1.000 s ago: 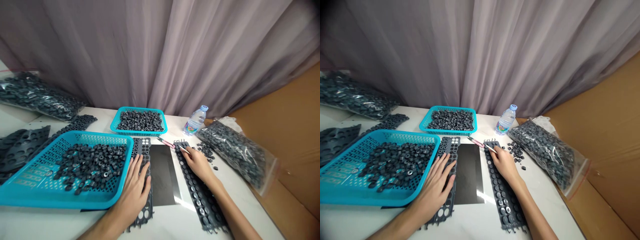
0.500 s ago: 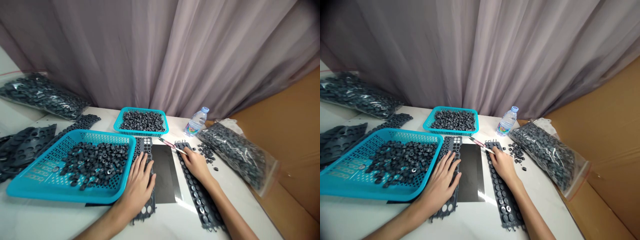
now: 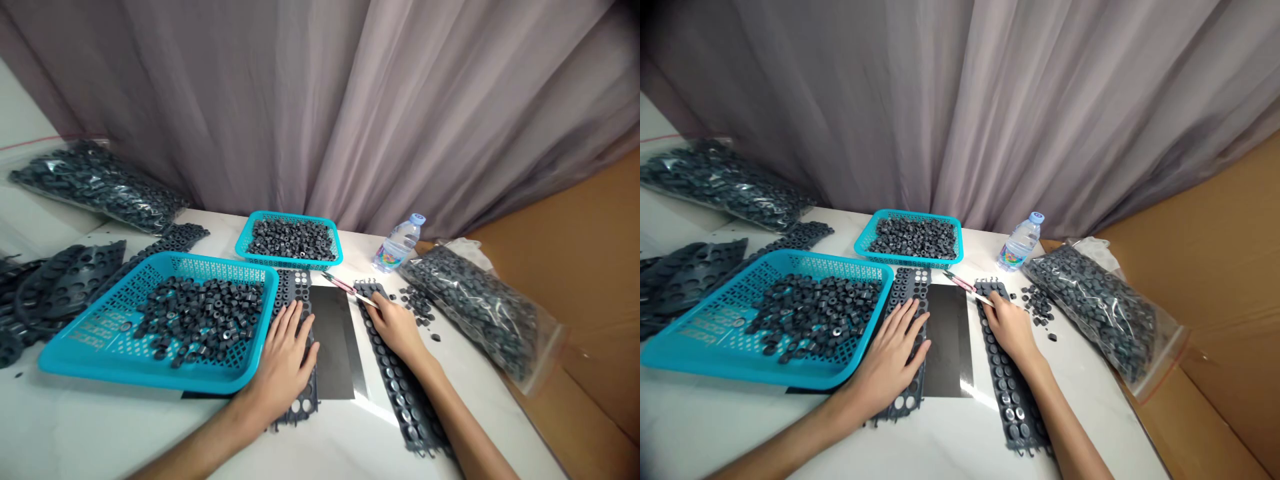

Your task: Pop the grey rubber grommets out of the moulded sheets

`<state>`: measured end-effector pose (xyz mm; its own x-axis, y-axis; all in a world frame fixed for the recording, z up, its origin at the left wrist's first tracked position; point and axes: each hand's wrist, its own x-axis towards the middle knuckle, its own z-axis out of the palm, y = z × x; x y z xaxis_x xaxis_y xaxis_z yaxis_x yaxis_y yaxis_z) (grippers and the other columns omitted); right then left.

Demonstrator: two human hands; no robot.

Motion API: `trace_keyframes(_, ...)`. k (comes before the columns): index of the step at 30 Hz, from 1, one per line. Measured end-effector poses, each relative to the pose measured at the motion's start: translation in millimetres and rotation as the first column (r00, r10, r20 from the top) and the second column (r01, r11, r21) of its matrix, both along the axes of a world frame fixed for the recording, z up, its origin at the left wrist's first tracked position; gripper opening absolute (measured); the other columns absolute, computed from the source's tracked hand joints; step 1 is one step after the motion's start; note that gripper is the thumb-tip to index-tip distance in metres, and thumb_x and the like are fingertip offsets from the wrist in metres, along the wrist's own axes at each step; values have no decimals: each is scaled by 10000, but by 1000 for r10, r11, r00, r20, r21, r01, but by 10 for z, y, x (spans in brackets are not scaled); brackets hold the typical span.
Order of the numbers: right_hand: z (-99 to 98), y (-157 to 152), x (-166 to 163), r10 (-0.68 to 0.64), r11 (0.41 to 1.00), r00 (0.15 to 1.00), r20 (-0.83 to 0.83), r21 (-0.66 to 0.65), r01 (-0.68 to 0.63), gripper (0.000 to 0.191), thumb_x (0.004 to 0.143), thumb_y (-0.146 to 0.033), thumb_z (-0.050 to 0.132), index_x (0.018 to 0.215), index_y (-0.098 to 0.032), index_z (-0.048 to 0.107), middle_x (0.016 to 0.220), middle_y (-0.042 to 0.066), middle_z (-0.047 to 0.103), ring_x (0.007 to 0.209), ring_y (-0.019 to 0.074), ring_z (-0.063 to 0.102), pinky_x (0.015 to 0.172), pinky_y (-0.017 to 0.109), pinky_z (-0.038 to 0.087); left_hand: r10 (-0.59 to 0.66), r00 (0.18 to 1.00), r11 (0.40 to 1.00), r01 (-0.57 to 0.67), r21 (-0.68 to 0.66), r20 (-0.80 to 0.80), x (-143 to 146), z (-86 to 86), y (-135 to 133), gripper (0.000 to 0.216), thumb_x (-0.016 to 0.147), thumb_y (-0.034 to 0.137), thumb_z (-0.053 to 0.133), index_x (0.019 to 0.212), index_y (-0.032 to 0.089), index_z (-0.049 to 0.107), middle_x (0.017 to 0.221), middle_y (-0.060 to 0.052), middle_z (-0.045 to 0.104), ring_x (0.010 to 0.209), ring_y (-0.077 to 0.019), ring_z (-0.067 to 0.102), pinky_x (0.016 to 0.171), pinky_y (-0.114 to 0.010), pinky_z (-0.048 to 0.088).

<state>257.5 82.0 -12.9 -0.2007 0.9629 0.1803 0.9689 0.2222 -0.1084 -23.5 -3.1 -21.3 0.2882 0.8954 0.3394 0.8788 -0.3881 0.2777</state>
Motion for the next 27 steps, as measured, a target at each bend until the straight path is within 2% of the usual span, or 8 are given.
trace_keyframes(8, 45, -6, -16, 18, 1000, 999, -27, -17, -18, 218, 1055, -337, 429, 937, -227, 576, 834, 48, 732, 716, 230, 696, 591, 284, 296, 1, 999, 1000, -2, -11, -37, -16, 37, -2, 469, 1048, 341, 459, 1491, 195, 511, 1661, -122, 380, 1543, -315, 324, 1246, -545, 329)
trace_keyframes(12, 200, -35, 67, 81, 993, 991, -104, -77, -89, 311, 1063, -459, 441, 889, -235, 569, 756, 21, 698, 706, 219, 677, 606, 269, 324, -11, 997, 1000, 11, 2, -73, -49, 26, 5, 486, 1054, 378, 458, 1507, 206, 498, 1672, -110, 365, 1554, -311, 306, 1255, -539, 313)
trace_keyframes(15, 342, -84, 128, 102, 985, 985, -137, -123, -119, 406, 1006, -602, 518, 834, -238, 572, 716, 10, 681, 682, 215, 655, 612, 267, 329, -2, 996, 1000, 5, 23, -92, -66, -1, 5, 487, 1056, 391, 458, 1508, 216, 503, 1676, -104, 360, 1556, -319, 300, 1253, -544, 311)
trace_keyframes(17, 401, -118, 135, 124, 977, 980, -155, -153, -148, 396, 956, -621, 597, 850, -240, 585, 752, 11, 697, 700, 215, 654, 617, 265, 338, 7, 996, 999, -3, 41, -89, -73, -18, -1, 486, 1056, 405, 458, 1501, 219, 515, 1671, -105, 368, 1548, -322, 320, 1250, -542, 317)
trace_keyframes(19, 421, -142, 114, 140, 973, 973, -182, -157, -169, 335, 947, -568, 635, 885, -241, 597, 814, 15, 715, 730, 209, 657, 630, 262, 353, 16, 997, 998, -12, 56, -78, -77, -31, -12, 483, 1057, 405, 450, 1498, 221, 519, 1667, -106, 376, 1542, -324, 332, 1245, -543, 325)
trace_keyframes(22, 393, -142, 54, 125, 978, 963, -239, -133, -160, 267, 1006, -483, 559, 911, -238, 604, 778, 11, 696, 694, 195, 633, 631, 261, 365, 21, 997, 998, -16, 62, -71, -78, -39, -26, 488, 1054, 393, 443, 1502, 212, 513, 1668, -112, 371, 1542, -336, 328, 1239, -554, 331)
trace_keyframes(25, 342, -69, -23, 89, 985, 963, -253, -119, -123, 346, 1071, -482, 410, 955, -235, 624, 696, 9, 662, 627, 197, 606, 609, 267, 357, 18, 996, 998, -13, 61, -82, -77, -23, -28, 491, 1050, 382, 447, 1492, 180, 523, 1665, -136, 370, 1536, -349, 337, 1238, -564, 327)
trace_keyframes(27, 315, 34, -87, 73, 992, 975, -211, -85, -93, 357, 1077, -499, 397, 1060, -238, 640, 753, 24, 699, 660, 206, 635, 619, 268, 360, 9, 995, 998, -2, 64, -101, -73, 14, -32, 482, 1051, 357, 442, 1474, 146, 538, 1660, -158, 369, 1539, -356, 326, 1235, -559, 332)
